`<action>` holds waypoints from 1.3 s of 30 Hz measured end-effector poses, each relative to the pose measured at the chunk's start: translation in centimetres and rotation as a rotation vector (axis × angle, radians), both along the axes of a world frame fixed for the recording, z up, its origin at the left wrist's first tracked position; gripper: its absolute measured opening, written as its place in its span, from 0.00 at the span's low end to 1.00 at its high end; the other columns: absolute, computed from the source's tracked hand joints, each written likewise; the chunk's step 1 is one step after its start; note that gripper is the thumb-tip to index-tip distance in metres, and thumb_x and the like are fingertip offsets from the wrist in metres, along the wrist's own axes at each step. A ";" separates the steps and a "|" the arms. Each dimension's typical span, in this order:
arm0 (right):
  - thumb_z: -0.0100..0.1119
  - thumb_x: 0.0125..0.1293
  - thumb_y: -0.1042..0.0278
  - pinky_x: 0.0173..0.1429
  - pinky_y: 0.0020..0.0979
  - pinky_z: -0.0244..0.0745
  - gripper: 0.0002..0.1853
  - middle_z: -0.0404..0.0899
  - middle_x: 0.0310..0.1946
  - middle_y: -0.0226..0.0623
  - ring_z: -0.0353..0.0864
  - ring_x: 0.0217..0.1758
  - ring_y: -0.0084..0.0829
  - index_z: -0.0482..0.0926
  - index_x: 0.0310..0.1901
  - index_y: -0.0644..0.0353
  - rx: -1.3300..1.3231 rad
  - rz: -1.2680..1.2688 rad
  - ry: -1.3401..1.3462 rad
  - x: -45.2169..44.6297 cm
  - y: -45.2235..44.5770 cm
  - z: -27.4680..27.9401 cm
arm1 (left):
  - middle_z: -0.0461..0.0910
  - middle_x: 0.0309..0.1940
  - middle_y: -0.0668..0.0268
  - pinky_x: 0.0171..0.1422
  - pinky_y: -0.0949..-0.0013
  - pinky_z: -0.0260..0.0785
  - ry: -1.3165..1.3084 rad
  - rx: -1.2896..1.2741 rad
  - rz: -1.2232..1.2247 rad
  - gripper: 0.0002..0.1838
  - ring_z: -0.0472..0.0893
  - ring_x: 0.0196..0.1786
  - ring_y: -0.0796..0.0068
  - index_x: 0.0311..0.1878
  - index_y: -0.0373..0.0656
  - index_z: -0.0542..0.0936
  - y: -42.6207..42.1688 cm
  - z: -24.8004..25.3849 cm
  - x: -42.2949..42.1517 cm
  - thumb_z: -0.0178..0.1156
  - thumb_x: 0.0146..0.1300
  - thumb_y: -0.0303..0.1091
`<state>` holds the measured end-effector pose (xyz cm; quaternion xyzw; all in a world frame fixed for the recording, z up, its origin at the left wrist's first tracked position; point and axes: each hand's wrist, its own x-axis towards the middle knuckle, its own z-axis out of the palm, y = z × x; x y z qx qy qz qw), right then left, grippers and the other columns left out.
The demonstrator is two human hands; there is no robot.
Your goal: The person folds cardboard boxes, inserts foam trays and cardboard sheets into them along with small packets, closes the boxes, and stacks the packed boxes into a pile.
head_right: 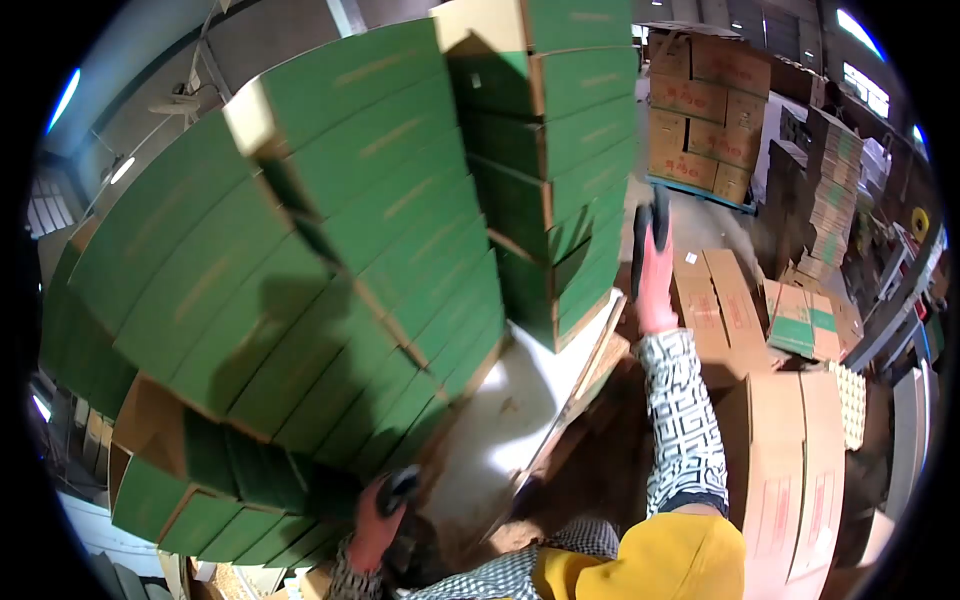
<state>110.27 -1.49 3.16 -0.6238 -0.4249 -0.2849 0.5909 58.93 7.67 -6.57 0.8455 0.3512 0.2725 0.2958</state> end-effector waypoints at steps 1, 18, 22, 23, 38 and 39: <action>0.40 0.76 0.58 0.76 0.35 0.48 0.28 0.50 0.73 0.47 0.51 0.76 0.40 0.54 0.71 0.65 -0.014 -0.062 -0.060 4.3 0.6 1.6 | 0.78 0.49 0.46 0.56 0.57 0.71 0.060 -0.157 0.099 0.25 0.77 0.51 0.44 0.56 0.39 0.75 1.8 -4.1 4.5 0.63 0.60 0.44; 0.42 0.72 0.67 0.71 0.35 0.59 0.26 0.53 0.72 0.42 0.59 0.72 0.45 0.57 0.71 0.47 -0.008 -0.126 -0.556 28.1 16.2 19.4 | 0.74 0.34 0.57 0.41 0.61 0.67 -0.759 -1.300 0.286 0.19 0.73 0.36 0.56 0.46 0.44 0.74 5.8 -15.9 48.1 0.52 0.65 0.51; 0.41 0.69 0.72 0.70 0.39 0.59 0.30 0.51 0.72 0.49 0.58 0.71 0.49 0.53 0.72 0.52 0.005 -0.033 -0.575 26.9 16.8 20.4 | 0.73 0.30 0.59 0.38 0.62 0.66 -0.836 -1.297 0.283 0.19 0.72 0.33 0.59 0.43 0.45 0.74 6.0 -16.2 50.0 0.50 0.66 0.52; 0.42 0.69 0.73 0.69 0.40 0.60 0.30 0.51 0.72 0.51 0.58 0.71 0.50 0.52 0.72 0.52 -0.002 -0.049 -0.566 26.7 16.9 19.8 | 0.73 0.29 0.60 0.37 0.62 0.66 -0.845 -1.294 0.275 0.19 0.72 0.32 0.60 0.43 0.45 0.74 6.1 -16.7 50.2 0.49 0.67 0.53; 0.47 0.61 0.82 0.71 0.42 0.59 0.38 0.43 0.72 0.59 0.52 0.72 0.56 0.47 0.73 0.57 -0.062 -0.164 -0.525 29.8 19.6 17.9 | 0.72 0.25 0.65 0.35 0.65 0.66 -0.717 -0.921 0.107 0.23 0.72 0.29 0.68 0.43 0.47 0.73 8.5 -19.4 50.8 0.41 0.71 0.58; 0.52 0.60 0.80 0.74 0.40 0.55 0.42 0.41 0.74 0.57 0.49 0.74 0.56 0.45 0.74 0.55 -0.094 -0.115 -0.506 31.1 18.8 17.4 | 0.76 0.34 0.62 0.44 0.64 0.70 -0.566 -0.607 0.073 0.25 0.76 0.38 0.66 0.51 0.45 0.72 9.8 -22.7 50.7 0.41 0.71 0.57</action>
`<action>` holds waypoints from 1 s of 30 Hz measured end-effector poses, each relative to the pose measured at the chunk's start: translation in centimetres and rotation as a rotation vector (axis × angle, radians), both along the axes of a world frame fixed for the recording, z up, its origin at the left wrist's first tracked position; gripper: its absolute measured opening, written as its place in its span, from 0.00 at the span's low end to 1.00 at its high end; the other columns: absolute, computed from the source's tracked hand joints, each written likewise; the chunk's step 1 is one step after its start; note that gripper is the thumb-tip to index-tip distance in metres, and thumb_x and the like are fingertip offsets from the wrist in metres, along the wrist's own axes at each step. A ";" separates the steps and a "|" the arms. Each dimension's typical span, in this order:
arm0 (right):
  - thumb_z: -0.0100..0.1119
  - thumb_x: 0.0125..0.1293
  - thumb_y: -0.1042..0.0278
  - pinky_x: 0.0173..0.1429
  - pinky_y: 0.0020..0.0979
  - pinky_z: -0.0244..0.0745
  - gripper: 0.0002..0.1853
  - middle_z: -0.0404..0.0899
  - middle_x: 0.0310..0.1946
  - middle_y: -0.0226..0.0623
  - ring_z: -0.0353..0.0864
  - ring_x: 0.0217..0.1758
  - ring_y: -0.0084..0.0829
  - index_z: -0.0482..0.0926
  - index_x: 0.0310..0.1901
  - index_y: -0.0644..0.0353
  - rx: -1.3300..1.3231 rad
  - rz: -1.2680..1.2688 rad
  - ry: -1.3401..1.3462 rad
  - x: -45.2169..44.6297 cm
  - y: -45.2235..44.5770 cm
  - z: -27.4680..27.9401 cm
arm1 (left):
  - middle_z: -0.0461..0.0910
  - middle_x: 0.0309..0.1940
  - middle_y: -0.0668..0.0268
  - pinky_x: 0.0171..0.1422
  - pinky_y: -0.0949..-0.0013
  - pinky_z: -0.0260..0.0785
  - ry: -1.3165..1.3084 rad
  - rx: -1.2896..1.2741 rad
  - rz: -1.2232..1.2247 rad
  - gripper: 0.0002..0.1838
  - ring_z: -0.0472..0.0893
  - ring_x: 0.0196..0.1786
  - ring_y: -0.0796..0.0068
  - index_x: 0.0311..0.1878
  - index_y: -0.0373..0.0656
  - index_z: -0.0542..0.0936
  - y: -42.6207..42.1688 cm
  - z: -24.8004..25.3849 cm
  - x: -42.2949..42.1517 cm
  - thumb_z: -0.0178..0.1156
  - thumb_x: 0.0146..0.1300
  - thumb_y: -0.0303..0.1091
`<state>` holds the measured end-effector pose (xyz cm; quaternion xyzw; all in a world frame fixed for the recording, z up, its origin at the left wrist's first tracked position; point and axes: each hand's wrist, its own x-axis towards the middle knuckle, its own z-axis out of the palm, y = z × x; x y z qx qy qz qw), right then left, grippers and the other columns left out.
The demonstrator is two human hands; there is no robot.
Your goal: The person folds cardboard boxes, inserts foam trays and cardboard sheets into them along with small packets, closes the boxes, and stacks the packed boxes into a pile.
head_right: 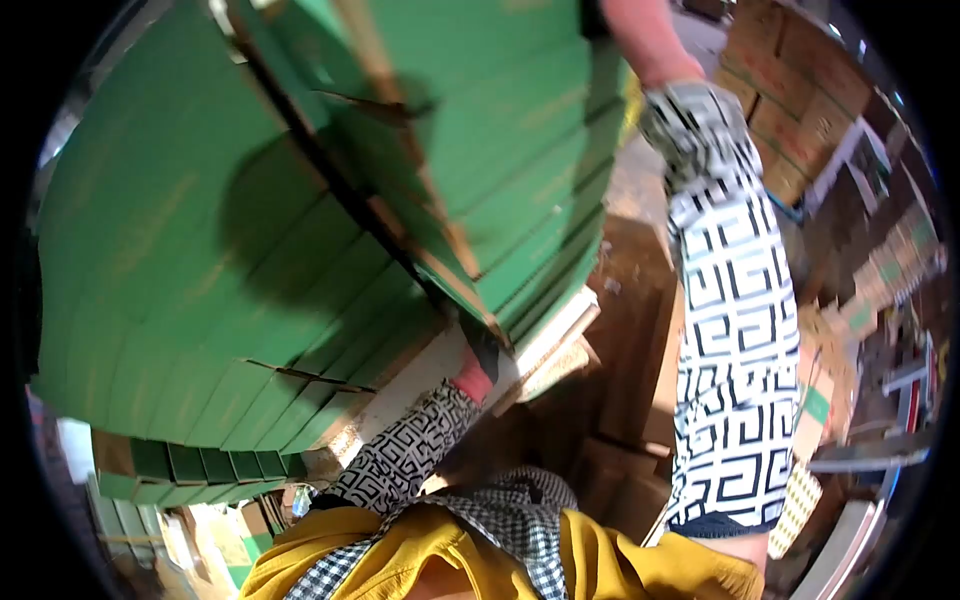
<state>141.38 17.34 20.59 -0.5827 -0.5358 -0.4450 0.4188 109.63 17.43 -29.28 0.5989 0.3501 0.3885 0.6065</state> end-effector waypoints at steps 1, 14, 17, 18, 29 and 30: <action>0.57 0.58 0.78 0.76 0.38 0.50 0.46 0.39 0.75 0.55 0.45 0.76 0.56 0.43 0.75 0.53 -0.048 0.034 0.023 0.7 -0.8 -0.2 | 0.73 0.42 0.62 0.50 0.63 0.68 -0.049 -0.022 0.006 0.23 0.74 0.44 0.64 0.55 0.47 0.69 -0.9 1.3 -0.5 0.42 0.72 0.56; 0.34 0.77 0.63 0.76 0.32 0.49 0.26 0.48 0.74 0.46 0.50 0.76 0.43 0.51 0.73 0.58 0.047 0.284 0.072 -3.4 -5.0 0.6 | 0.64 0.65 0.62 0.62 0.51 0.67 -0.277 -1.013 0.329 0.29 0.72 0.59 0.55 0.69 0.61 0.63 -7.3 7.7 -19.3 0.53 0.67 0.53; 0.33 0.77 0.62 0.76 0.33 0.49 0.26 0.48 0.74 0.46 0.50 0.76 0.42 0.51 0.73 0.59 0.044 0.266 0.071 -4.1 -5.4 1.1 | 0.65 0.64 0.62 0.60 0.52 0.68 -0.298 -0.964 0.250 0.31 0.72 0.58 0.55 0.67 0.61 0.66 -8.1 5.5 -20.7 0.56 0.63 0.58; 0.33 0.77 0.62 0.76 0.33 0.49 0.26 0.48 0.75 0.46 0.50 0.77 0.42 0.51 0.73 0.60 0.044 0.260 0.068 -4.1 -5.5 1.2 | 0.66 0.64 0.62 0.59 0.52 0.69 -0.304 -0.927 0.216 0.31 0.73 0.58 0.55 0.67 0.61 0.66 -8.2 5.3 -20.6 0.57 0.63 0.58; 0.38 0.74 0.45 0.76 0.44 0.47 0.34 0.44 0.76 0.37 0.48 0.77 0.41 0.45 0.76 0.47 -0.074 0.407 0.444 -3.4 -5.7 -1.2 | 0.69 0.62 0.59 0.57 0.55 0.70 -0.334 -1.112 0.328 0.28 0.75 0.55 0.55 0.64 0.55 0.70 -8.6 8.8 -21.3 0.58 0.63 0.55; 0.38 0.74 0.46 0.76 0.44 0.48 0.33 0.44 0.76 0.37 0.49 0.77 0.41 0.45 0.76 0.48 -0.084 0.407 0.460 -3.3 -5.8 -1.7 | 0.68 0.62 0.59 0.57 0.55 0.70 -0.351 -1.086 0.315 0.29 0.75 0.56 0.55 0.65 0.55 0.69 -8.4 7.8 -22.4 0.57 0.63 0.56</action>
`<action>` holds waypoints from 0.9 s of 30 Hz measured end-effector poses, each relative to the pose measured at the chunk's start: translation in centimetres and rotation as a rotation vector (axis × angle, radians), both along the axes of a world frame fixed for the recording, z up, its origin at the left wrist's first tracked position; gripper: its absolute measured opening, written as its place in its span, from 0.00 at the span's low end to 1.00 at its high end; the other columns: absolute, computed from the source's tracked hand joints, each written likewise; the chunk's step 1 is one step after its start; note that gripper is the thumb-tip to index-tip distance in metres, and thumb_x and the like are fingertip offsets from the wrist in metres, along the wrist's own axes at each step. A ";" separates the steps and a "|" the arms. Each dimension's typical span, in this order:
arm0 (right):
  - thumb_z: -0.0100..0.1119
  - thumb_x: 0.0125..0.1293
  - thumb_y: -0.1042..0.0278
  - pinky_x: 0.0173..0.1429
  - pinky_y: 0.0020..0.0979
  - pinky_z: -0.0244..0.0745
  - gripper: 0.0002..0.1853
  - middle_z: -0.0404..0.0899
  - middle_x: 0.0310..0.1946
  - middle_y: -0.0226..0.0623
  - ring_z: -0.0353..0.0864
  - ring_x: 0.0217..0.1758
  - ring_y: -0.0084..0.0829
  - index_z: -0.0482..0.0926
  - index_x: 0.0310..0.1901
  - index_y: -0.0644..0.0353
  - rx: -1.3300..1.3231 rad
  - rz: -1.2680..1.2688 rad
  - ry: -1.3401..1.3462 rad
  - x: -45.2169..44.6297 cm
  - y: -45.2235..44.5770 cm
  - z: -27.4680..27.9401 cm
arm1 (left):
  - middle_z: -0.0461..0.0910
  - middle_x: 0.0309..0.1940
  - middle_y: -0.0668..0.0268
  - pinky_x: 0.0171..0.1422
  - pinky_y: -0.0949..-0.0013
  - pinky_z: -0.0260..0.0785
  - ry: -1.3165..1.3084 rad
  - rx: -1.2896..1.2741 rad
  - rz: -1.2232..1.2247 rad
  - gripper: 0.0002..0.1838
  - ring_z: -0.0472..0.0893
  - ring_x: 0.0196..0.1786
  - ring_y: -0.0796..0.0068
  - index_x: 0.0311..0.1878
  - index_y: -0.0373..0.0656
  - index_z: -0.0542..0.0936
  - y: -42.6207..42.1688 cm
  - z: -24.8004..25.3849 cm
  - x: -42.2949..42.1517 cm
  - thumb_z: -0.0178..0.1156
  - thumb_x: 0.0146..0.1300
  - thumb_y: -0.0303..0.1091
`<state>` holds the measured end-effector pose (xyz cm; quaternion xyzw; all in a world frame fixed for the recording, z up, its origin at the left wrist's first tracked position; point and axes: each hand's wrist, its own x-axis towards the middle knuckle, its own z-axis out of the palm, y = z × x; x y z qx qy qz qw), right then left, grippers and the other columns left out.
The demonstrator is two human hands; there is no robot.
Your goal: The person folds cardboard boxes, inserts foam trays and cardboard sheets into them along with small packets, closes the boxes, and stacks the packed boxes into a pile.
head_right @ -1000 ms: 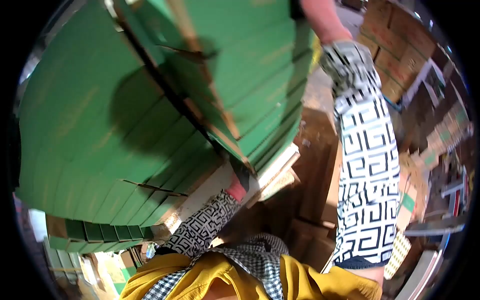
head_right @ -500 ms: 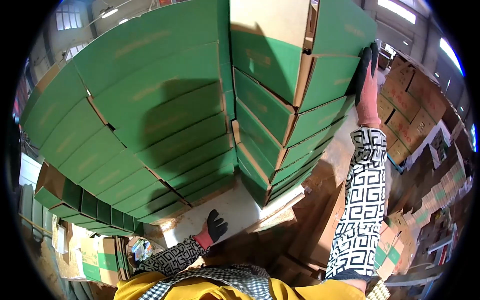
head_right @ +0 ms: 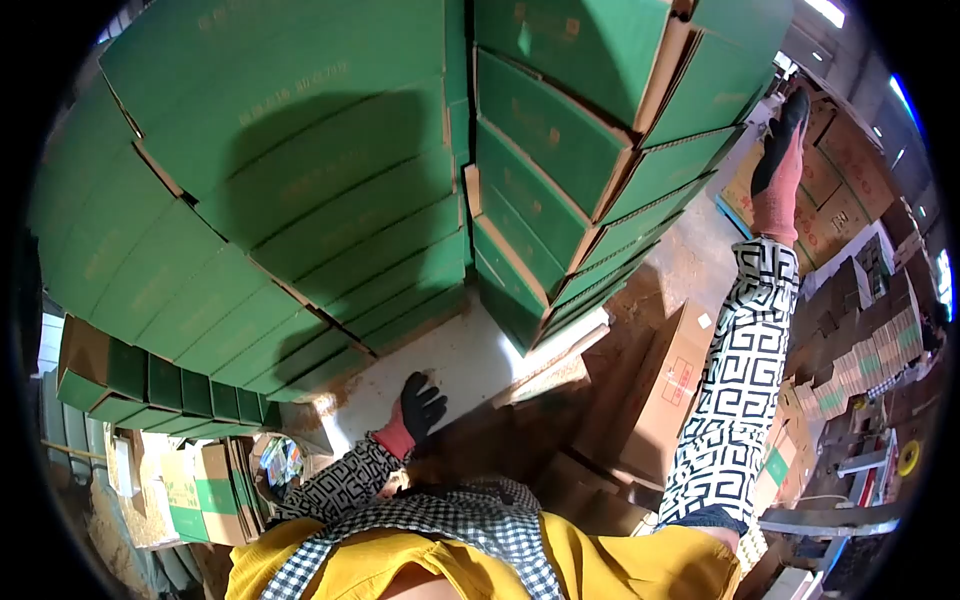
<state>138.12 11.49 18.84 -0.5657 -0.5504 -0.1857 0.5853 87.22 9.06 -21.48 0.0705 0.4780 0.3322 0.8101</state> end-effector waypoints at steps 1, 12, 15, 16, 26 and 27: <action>0.38 0.75 0.48 0.75 0.43 0.49 0.33 0.44 0.76 0.37 0.50 0.77 0.42 0.45 0.76 0.48 -0.016 0.004 0.014 0.2 0.0 -0.5 | 0.68 0.63 0.59 0.58 0.55 0.70 -0.015 0.027 0.003 0.30 0.75 0.56 0.55 0.66 0.54 0.68 -0.1 -1.1 -1.1 0.57 0.64 0.56; 0.40 0.75 0.57 0.75 0.42 0.52 0.29 0.53 0.73 0.48 0.58 0.73 0.47 0.51 0.73 0.57 0.151 0.118 0.570 -3.6 -2.8 -7.8 | 0.70 0.62 0.60 0.63 0.55 0.68 -0.099 0.002 0.093 0.27 0.75 0.58 0.57 0.66 0.52 0.68 -5.3 -0.1 -7.9 0.51 0.68 0.52; 0.37 0.74 0.56 0.75 0.45 0.53 0.29 0.54 0.72 0.53 0.61 0.71 0.52 0.53 0.72 0.59 0.233 0.118 0.722 -7.0 -4.6 -9.8 | 0.69 0.61 0.60 0.67 0.57 0.66 -0.223 0.078 0.185 0.20 0.73 0.60 0.60 0.67 0.48 0.64 -8.1 -0.8 -11.0 0.40 0.75 0.40; 0.37 0.74 0.56 0.74 0.46 0.55 0.29 0.57 0.70 0.54 0.63 0.70 0.53 0.55 0.71 0.61 0.233 0.024 0.575 -8.2 -5.0 -10.8 | 0.68 0.63 0.60 0.68 0.58 0.65 -0.317 0.201 0.147 0.21 0.71 0.62 0.61 0.69 0.46 0.62 -9.0 -0.5 -12.2 0.40 0.75 0.38; 0.47 0.69 0.69 0.59 0.41 0.73 0.19 0.77 0.53 0.49 0.78 0.54 0.46 0.71 0.58 0.70 -0.149 -0.356 -0.548 -32.6 -8.0 -20.1 | 0.69 0.64 0.54 0.70 0.63 0.61 0.739 0.868 -0.265 0.27 0.71 0.65 0.61 0.68 0.34 0.64 -16.6 13.6 -36.9 0.47 0.72 0.41; 0.47 0.69 0.68 0.57 0.41 0.73 0.18 0.78 0.51 0.48 0.78 0.53 0.45 0.72 0.57 0.69 -0.387 -0.356 -0.463 -34.8 -9.1 -22.5 | 0.69 0.65 0.54 0.71 0.62 0.60 0.850 0.855 -0.261 0.27 0.71 0.65 0.59 0.67 0.32 0.65 -18.3 12.1 -41.9 0.45 0.73 0.43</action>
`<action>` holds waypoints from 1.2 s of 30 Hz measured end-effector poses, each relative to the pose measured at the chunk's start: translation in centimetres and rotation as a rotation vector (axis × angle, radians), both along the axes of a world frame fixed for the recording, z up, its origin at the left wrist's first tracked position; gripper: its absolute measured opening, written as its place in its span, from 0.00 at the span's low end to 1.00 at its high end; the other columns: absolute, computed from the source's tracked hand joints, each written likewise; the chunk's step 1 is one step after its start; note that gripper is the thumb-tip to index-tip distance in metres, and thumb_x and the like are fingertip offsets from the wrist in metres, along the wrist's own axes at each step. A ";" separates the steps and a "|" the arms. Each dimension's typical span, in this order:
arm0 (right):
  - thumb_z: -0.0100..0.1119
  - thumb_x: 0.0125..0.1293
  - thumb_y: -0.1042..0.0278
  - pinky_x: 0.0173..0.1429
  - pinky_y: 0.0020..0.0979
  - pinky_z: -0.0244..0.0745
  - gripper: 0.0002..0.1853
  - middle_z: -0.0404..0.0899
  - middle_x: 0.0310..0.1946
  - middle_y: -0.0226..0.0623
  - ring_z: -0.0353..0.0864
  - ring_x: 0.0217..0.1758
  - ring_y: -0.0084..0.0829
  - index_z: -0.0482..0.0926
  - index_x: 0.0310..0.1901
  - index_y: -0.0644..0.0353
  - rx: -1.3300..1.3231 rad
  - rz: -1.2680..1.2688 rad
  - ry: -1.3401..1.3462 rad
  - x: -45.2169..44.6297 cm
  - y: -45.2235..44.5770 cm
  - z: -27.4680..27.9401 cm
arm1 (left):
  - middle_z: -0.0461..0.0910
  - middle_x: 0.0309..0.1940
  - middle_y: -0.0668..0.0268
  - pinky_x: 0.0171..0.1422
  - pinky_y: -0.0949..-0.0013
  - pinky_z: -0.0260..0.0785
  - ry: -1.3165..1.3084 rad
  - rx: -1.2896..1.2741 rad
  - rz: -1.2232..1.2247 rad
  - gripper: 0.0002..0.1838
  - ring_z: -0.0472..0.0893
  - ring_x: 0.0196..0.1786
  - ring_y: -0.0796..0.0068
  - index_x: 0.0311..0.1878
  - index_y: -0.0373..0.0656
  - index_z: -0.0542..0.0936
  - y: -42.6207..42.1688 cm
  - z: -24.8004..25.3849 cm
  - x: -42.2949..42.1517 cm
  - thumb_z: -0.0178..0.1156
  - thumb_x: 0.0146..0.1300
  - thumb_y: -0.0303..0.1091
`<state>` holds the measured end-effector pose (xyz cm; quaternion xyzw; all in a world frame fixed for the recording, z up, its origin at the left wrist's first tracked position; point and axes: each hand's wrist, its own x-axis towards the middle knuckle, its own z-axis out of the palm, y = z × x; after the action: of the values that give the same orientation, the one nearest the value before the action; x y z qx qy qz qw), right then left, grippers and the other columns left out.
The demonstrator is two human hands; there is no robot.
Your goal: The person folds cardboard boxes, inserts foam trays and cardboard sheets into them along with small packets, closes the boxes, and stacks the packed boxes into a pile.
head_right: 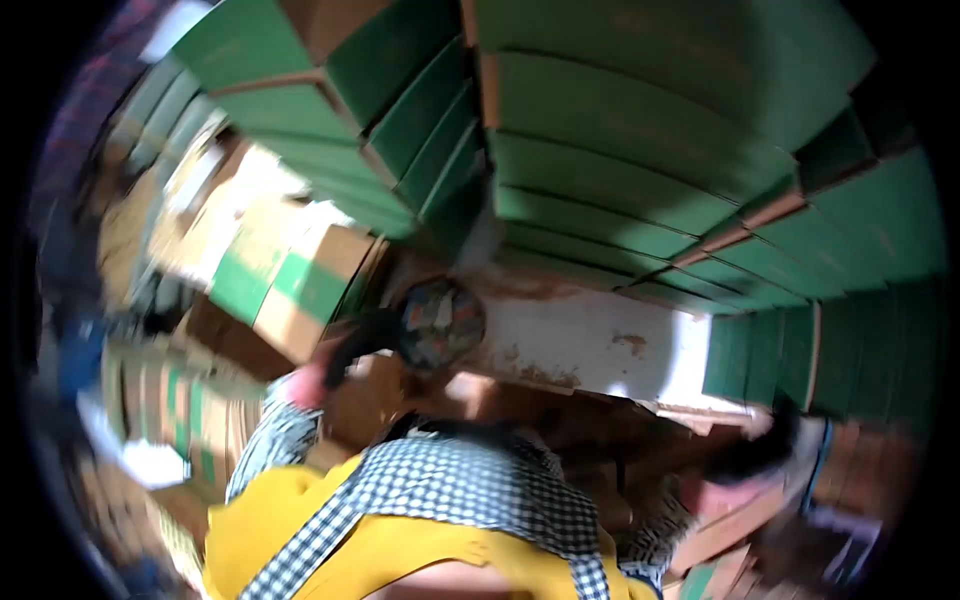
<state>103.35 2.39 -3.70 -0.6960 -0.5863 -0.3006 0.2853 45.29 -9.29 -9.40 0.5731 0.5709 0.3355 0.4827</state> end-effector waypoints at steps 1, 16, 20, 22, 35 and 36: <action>0.47 0.69 0.67 0.56 0.41 0.73 0.18 0.79 0.49 0.46 0.78 0.52 0.44 0.73 0.56 0.68 -0.212 -0.132 0.108 -3.1 -1.4 -2.0 | 0.69 0.64 0.53 0.70 0.62 0.61 0.106 -0.012 0.080 0.28 0.72 0.64 0.59 0.67 0.32 0.65 -0.4 0.2 -5.7 0.46 0.72 0.44; 0.54 0.63 0.39 0.65 0.51 0.63 0.45 0.54 0.66 0.72 0.63 0.65 0.67 0.50 0.72 0.60 -1.074 0.584 0.639 -60.9 -7.7 -14.3 | 0.80 0.48 0.56 0.51 0.67 0.70 0.161 -0.097 0.439 0.28 0.78 0.46 0.66 0.57 0.29 0.72 2.4 -11.7 -50.4 0.58 0.67 0.47; 0.52 0.61 0.35 0.62 0.55 0.65 0.49 0.55 0.66 0.72 0.66 0.61 0.69 0.49 0.73 0.61 -0.941 0.533 0.462 -62.2 -7.0 -15.5 | 0.81 0.45 0.58 0.50 0.68 0.72 -0.009 -0.171 0.504 0.27 0.78 0.45 0.70 0.55 0.31 0.74 0.9 -6.7 -45.3 0.56 0.68 0.49; 0.53 0.61 0.35 0.60 0.54 0.68 0.49 0.57 0.64 0.72 0.67 0.59 0.71 0.48 0.73 0.61 -0.690 0.545 0.448 -61.8 -6.3 -18.1 | 0.81 0.45 0.59 0.49 0.69 0.72 0.094 -0.194 0.478 0.26 0.78 0.45 0.71 0.55 0.32 0.74 0.3 -8.7 -47.8 0.56 0.69 0.49; 0.60 0.67 0.53 0.52 0.29 0.78 0.22 0.83 0.45 0.36 0.82 0.47 0.27 0.78 0.53 0.64 -0.958 0.496 2.321 -60.9 -3.5 -18.5 | 0.72 0.59 0.47 0.62 0.66 0.64 0.290 -0.121 0.103 0.33 0.72 0.59 0.60 0.66 0.32 0.65 -0.5 -13.8 -55.1 0.44 0.73 0.53; 0.59 0.67 0.54 0.50 0.29 0.79 0.22 0.83 0.45 0.35 0.81 0.49 0.25 0.79 0.53 0.64 -0.928 0.451 2.222 -61.6 -3.7 -17.7 | 0.72 0.59 0.46 0.62 0.65 0.65 0.132 -0.250 0.237 0.35 0.72 0.60 0.60 0.67 0.32 0.64 -0.5 -10.2 -52.0 0.46 0.72 0.56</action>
<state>41.73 -1.29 -21.44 -0.4925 -0.1831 0.7504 0.4010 -6.69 -9.82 -19.63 0.4581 0.7020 0.2784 0.4687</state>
